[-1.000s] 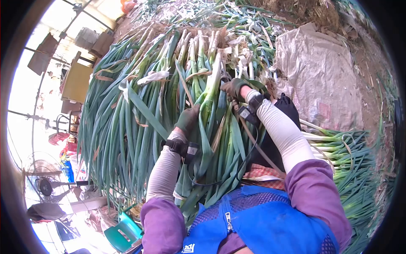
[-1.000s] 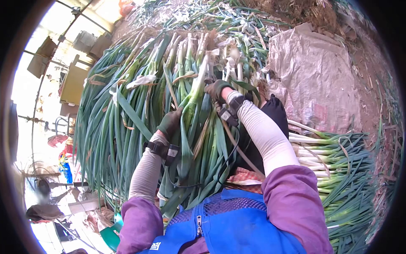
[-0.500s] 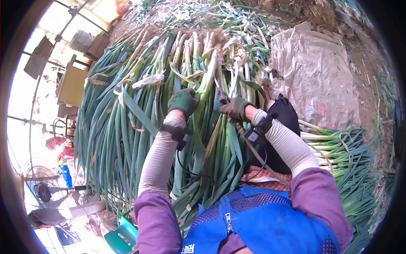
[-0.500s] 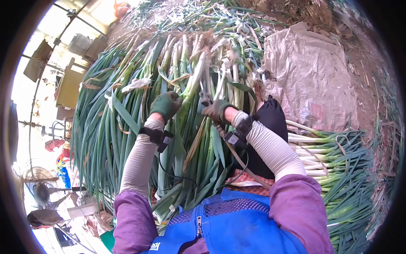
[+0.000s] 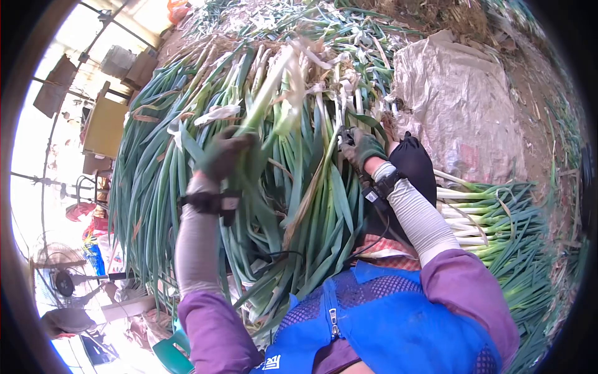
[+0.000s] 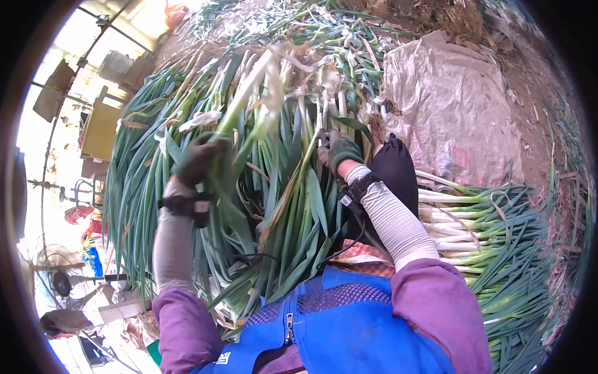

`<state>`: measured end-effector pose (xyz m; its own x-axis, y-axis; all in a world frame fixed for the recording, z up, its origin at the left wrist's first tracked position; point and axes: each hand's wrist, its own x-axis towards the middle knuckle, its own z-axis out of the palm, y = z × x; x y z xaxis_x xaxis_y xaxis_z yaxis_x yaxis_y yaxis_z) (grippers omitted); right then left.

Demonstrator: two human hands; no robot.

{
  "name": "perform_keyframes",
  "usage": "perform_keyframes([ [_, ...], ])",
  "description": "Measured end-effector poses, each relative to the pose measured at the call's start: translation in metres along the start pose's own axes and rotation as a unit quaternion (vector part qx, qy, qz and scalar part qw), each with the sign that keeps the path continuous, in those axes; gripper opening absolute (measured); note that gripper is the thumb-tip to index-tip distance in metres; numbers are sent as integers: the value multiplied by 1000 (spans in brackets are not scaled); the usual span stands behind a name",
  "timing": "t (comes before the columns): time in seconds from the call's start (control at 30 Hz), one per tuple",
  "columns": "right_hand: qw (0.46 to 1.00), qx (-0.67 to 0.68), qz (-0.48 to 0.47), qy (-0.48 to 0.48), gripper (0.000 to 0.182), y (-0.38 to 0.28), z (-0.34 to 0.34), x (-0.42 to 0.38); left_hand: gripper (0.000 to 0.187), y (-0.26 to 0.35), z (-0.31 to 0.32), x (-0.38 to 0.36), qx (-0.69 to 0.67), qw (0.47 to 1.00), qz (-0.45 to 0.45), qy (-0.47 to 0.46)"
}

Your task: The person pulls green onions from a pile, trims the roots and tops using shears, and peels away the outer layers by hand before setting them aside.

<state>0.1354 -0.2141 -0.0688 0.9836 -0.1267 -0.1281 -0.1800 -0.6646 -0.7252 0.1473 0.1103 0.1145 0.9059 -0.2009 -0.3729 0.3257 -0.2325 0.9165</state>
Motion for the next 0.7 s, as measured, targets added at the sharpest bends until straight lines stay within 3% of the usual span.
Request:
perform_keyframes([
  [0.03,1000,22,-6,-20,48,-11,-7,-8,33,21,-5,-33,3,997,40,73],
  [0.07,998,44,-11,-40,45,-20,-11,-15,30,26,-38,-53,172,970,166,50],
  [0.1,995,81,-8,-56,55,0,16,-1,30,47,-49,-85,71,985,111,114],
  [0.17,998,4,23,-58,54,-12,20,0,28,89,-58,-149,100,956,155,227],
  [0.2,997,-35,39,-59,53,-23,22,-2,37,91,-99,-174,506,765,343,200],
  [0.23,991,-67,81,-88,54,-52,7,-11,45,110,-118,-204,560,742,293,224],
  [0.27,990,-100,51,-81,53,-53,15,-9,44,120,-141,-234,643,655,308,251],
  [0.37,982,-99,10,-162,57,-80,10,-30,43,148,-191,-321,677,579,291,349],
  [0.4,981,-113,5,-156,55,-85,11,-38,47,159,-204,-354,757,481,291,331],
  [0.47,985,-146,39,-81,52,-58,52,-23,46,168,-226,-410,716,515,274,383],
  [0.6,968,-213,16,-133,51,-50,71,-1,46,175,-269,-508,578,606,258,481],
  [0.67,963,-244,48,-105,42,-81,46,-26,46,173,-283,-541,526,627,258,512],
  [0.7,933,-321,-8,-163,43,-63,75,-5,46,172,-288,-554,507,636,260,522],
])
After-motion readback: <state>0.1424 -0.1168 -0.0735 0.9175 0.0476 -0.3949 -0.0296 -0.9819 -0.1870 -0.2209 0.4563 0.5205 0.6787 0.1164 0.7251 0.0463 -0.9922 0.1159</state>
